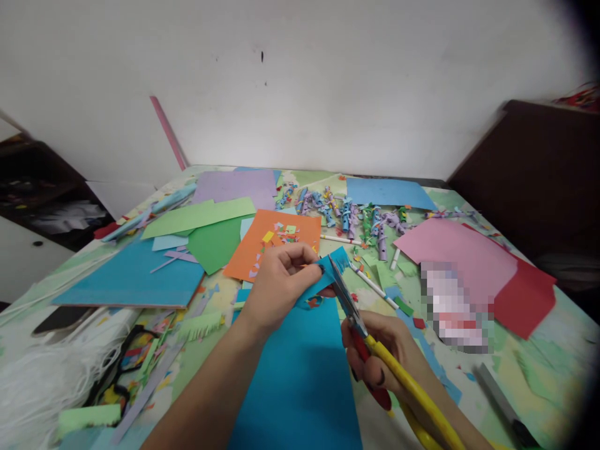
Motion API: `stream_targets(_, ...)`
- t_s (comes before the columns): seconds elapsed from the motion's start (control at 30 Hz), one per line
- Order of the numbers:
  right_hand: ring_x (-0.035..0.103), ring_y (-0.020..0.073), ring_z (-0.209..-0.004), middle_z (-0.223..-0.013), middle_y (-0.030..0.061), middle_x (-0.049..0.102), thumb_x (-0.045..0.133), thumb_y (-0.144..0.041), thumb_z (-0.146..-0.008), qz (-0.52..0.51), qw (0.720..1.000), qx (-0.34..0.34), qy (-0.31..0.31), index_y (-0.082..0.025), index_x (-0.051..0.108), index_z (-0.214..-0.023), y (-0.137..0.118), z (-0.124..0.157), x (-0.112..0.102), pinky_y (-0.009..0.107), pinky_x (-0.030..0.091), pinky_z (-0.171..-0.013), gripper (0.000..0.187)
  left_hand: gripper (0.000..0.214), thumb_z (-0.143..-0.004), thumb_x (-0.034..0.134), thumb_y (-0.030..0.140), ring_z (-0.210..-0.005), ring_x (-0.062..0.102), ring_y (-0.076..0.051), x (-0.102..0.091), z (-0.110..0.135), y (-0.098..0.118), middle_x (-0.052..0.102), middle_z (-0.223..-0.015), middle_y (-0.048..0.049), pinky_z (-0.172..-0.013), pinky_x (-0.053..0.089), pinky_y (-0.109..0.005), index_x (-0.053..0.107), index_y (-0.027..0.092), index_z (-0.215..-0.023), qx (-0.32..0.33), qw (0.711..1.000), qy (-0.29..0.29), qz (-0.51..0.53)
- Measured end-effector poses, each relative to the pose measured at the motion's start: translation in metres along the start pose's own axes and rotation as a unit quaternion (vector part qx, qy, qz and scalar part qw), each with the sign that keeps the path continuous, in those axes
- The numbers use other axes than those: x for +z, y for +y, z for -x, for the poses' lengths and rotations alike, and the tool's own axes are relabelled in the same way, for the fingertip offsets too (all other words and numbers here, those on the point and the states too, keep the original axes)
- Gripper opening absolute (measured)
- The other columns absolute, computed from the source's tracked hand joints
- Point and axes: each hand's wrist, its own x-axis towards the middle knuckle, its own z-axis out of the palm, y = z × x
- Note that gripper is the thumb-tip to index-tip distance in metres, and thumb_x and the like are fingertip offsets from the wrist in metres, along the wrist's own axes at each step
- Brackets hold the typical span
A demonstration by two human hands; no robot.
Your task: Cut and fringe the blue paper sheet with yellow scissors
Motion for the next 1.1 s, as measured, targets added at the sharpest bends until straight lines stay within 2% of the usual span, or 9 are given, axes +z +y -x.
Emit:
stream_targets(0.27,0.037,0.0090,-0.046,-0.051,-0.0016,0.052,0.074,-0.075,-0.056,-0.031,0.999,0.013,0.017,-0.016,0.054,-0.072,-0.0048,-0.0026,0.0041,0.021,0.025,-0.043,0.064,0.012,-0.060,0.066,0.017,-0.040,0.051,-0.005,-0.0005,-0.0008,0.0011,0.057,-0.048,0.0052,-0.040,0.041,-0.014,0.056,0.015,-0.055,-0.007,1.000,0.002,-0.013)
stream_targets(0.47,0.037,0.0087,-0.046,-0.052,-0.0030,0.047,0.077,-0.069,-0.058,-0.027,0.999,0.011,0.026,-0.017,0.052,-0.069,-0.0062,-0.0026,0.0059,0.020,0.026,-0.042,0.059,0.011,-0.060,0.065,0.017,-0.040,0.050,-0.005,0.0002,-0.0012,0.0011,0.055,-0.048,0.0052,-0.039,0.040,-0.014,0.055,0.015,-0.054,-0.001,1.000,0.007,-0.020)
stream_targets(0.6,0.033,0.0064,-0.043,-0.053,-0.0048,0.044,0.080,-0.061,-0.060,-0.037,0.999,0.021,0.021,-0.018,0.051,-0.070,-0.0046,-0.0019,0.0059,0.018,0.024,-0.036,0.053,0.012,-0.060,0.066,0.018,-0.041,0.052,-0.007,-0.0001,-0.0012,0.0010,0.055,-0.048,0.0043,-0.040,0.041,-0.015,0.056,0.015,-0.054,0.003,1.000,0.009,-0.029)
stream_targets(0.87,0.037,0.0061,-0.038,-0.049,-0.0050,0.046,0.081,-0.049,-0.063,-0.042,0.998,0.028,0.024,-0.019,0.050,-0.066,0.0001,-0.0025,0.0052,0.016,0.026,-0.032,0.044,0.012,-0.060,0.067,0.018,-0.040,0.054,-0.008,-0.0003,-0.0006,0.0008,0.057,-0.048,0.0037,-0.039,0.042,-0.017,0.057,0.015,-0.054,-0.003,1.000,0.012,-0.022)
stream_targets(1.1,0.033,0.0043,-0.039,-0.049,-0.0059,0.046,0.084,-0.040,-0.061,-0.058,0.997,0.034,0.045,-0.018,0.050,-0.064,-0.0090,-0.0025,0.0094,0.016,0.027,-0.034,0.041,0.010,-0.060,0.066,0.016,-0.040,0.054,-0.008,-0.0005,-0.0003,0.0011,0.058,-0.048,0.0040,-0.039,0.045,-0.017,0.057,0.015,-0.055,-0.012,1.000,0.009,-0.011)
